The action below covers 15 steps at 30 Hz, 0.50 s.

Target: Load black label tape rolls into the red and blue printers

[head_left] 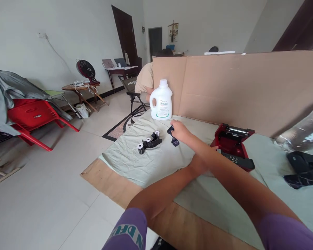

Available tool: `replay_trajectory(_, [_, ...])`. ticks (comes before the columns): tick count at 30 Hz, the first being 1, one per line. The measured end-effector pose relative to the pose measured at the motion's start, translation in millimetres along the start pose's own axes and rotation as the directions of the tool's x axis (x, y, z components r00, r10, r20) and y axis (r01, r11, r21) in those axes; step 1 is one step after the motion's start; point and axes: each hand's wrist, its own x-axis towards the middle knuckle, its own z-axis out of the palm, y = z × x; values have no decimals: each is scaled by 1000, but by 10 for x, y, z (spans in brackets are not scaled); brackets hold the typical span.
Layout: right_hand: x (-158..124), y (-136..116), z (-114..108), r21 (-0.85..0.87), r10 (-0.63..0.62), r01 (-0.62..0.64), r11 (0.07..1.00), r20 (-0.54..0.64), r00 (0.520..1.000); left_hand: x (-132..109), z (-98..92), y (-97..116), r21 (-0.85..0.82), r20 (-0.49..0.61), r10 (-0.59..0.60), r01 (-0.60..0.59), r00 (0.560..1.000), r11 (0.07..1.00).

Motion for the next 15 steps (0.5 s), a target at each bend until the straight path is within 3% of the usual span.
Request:
replay_trajectory(4, [258,-172,384,-68,26,-15,998,154,988,4,-32,7,-198,61,-10,21,998,980])
replay_trajectory(7, [325,-146,469,-116,37,-10,993,230,972,2,-50,50,-233,72,-20,37,997,972])
replay_trajectory(9, [339,-154,444,-131,13,15,991,211,977,-4,-65,106,-225,61,-23,36,998,974])
replay_trajectory(12, [353,-289,379,-77,-133,143,987,122,984,-25,-108,245,-205,37,-74,80,997,975])
replay_trajectory(15, [378,-548,366,41,-333,330,943,138,933,-63,-176,421,-102,42,-116,119,992,988])
